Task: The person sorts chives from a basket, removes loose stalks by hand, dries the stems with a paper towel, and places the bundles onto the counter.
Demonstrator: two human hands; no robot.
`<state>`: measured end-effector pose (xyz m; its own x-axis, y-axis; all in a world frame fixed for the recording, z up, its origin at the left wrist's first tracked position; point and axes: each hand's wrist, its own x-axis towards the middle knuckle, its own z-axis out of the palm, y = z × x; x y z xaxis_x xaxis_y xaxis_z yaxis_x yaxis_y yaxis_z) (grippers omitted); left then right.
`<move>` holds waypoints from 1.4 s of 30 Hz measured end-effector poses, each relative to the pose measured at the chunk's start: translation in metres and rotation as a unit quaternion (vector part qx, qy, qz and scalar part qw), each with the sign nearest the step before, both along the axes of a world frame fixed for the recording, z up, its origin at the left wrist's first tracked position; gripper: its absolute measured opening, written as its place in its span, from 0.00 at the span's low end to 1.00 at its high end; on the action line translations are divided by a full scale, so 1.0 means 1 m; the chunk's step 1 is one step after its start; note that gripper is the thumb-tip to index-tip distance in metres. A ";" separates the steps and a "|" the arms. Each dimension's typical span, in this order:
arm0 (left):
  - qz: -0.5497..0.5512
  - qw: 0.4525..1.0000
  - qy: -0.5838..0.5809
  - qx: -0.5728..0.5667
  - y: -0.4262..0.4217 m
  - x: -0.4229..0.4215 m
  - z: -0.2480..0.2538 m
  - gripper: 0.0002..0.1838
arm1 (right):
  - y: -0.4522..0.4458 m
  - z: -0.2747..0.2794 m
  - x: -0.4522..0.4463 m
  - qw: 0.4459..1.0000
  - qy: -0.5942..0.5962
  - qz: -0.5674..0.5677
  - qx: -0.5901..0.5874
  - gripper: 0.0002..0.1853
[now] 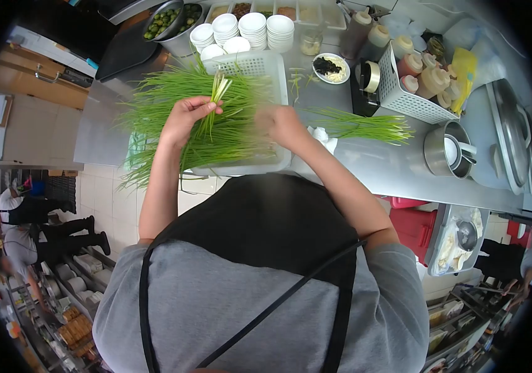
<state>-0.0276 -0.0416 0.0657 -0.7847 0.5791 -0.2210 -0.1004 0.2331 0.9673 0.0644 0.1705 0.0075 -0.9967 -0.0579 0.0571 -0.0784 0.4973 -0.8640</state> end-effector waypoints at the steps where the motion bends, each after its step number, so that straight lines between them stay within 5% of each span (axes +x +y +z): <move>1: 0.000 1.000 0.009 0.000 0.001 0.000 0.005 0.10 | 0.002 -0.001 -0.002 0.999 -0.005 -0.009 -0.036 0.07; 11: 0.027 0.988 0.132 0.071 0.011 0.012 0.087 0.10 | 0.019 0.039 0.003 0.972 -0.077 -0.049 -0.217 0.10; 13: -0.001 0.983 0.153 0.103 0.018 0.019 0.097 0.10 | 0.012 0.048 0.001 0.976 0.042 -0.060 -0.203 0.12; 16: -0.059 0.988 0.116 0.085 0.035 0.022 0.075 0.11 | -0.002 0.076 -0.003 0.959 0.186 -0.030 -0.212 0.13; 20: -0.094 0.992 0.023 0.080 0.044 0.025 0.054 0.12 | -0.005 0.078 -0.014 0.958 0.191 -0.063 -0.206 0.12; 22: -0.089 0.992 -0.001 0.088 0.044 0.028 0.048 0.11 | -0.003 0.075 -0.018 0.935 0.070 -0.071 -0.341 0.10; 25: -0.090 0.993 -0.008 0.078 0.039 0.024 0.034 0.11 | -0.002 0.075 -0.021 0.920 0.003 -0.089 -0.383 0.08; 34: -0.055 0.996 -0.039 0.064 0.026 0.024 0.014 0.10 | -0.005 0.069 -0.024 0.896 -0.009 -0.141 -0.421 0.16; 42: -0.034 0.999 0.008 0.006 0.022 0.030 0.014 0.09 | 0.010 0.066 -0.033 0.932 0.020 -0.114 -0.343 0.11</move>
<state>0.0022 -0.0198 0.0799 -0.7463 0.6343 -0.2018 -0.0689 0.2279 0.9712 0.0316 0.1800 0.0732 -0.9747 0.2198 0.0407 -0.0780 -0.1640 -0.9834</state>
